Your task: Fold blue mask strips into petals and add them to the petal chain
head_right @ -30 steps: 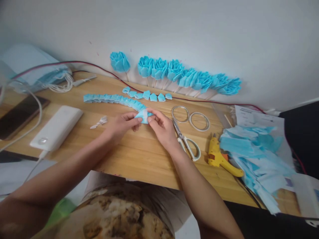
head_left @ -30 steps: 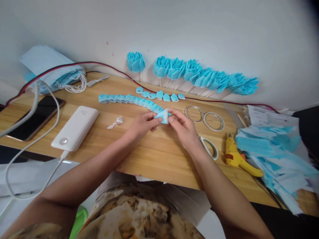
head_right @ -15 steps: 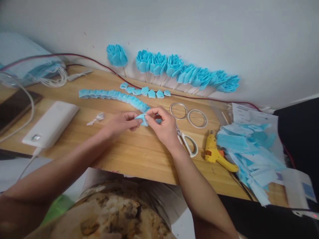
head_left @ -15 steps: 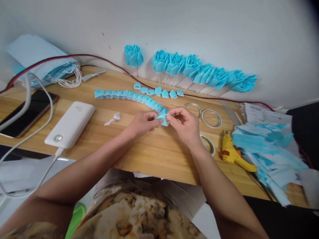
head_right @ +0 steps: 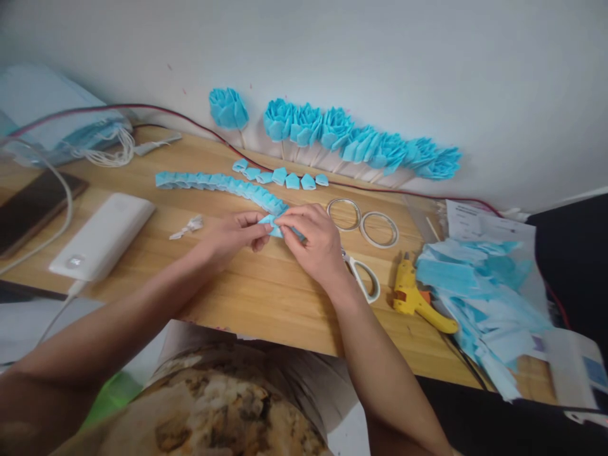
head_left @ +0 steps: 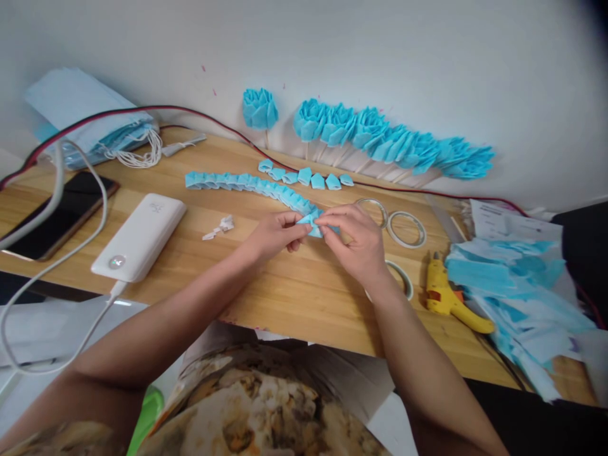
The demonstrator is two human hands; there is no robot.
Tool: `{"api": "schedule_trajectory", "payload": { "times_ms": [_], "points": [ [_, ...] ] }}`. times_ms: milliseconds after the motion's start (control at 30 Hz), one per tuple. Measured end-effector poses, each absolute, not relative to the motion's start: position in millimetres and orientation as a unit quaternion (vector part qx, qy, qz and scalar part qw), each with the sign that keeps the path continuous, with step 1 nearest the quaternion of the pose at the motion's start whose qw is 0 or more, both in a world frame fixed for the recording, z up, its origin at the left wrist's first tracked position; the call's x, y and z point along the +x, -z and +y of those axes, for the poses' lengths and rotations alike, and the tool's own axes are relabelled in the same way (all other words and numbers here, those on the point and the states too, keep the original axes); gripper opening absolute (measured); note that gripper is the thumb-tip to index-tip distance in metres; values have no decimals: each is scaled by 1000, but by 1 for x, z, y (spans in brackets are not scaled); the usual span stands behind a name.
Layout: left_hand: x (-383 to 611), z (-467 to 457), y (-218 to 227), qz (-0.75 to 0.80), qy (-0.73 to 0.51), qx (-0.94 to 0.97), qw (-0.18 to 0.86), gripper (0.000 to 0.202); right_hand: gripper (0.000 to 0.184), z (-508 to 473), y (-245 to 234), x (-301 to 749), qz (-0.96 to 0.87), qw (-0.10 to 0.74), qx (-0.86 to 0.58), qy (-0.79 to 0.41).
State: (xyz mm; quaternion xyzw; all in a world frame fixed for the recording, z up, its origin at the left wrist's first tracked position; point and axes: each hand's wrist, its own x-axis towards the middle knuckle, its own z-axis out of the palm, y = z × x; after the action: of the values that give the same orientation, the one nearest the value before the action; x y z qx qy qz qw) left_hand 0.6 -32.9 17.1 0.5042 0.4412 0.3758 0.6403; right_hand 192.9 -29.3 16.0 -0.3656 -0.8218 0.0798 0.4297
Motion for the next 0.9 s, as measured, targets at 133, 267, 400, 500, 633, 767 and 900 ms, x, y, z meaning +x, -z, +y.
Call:
{"api": "schedule_trajectory", "payload": {
  "times_ms": [133,267,400,500,633,767,900],
  "points": [
    [1,-34,-18,431,-377,504,647,24,18,-30,-16,194,-815,423,-385,-87],
    [2,-34,-20,418,-377,513,648,31,19,-30,-16,194,-810,414,-401,-109],
    [2,-34,-18,419,-383,507,649,31,20,-32,-18,193,-810,416,-396,-124],
    [1,-32,-15,421,-400,484,655,27,20,-35,-20,193,-785,430,-408,-181],
    [2,-30,-10,407,-438,436,672,21,23,-36,-21,194,-705,443,-446,-327],
    [3,-28,-8,396,-457,405,685,22,24,-33,-18,196,-668,425,-452,-410],
    [3,-29,-8,389,-456,398,695,23,31,-30,-13,194,-644,408,-472,-443]
  ]
}}
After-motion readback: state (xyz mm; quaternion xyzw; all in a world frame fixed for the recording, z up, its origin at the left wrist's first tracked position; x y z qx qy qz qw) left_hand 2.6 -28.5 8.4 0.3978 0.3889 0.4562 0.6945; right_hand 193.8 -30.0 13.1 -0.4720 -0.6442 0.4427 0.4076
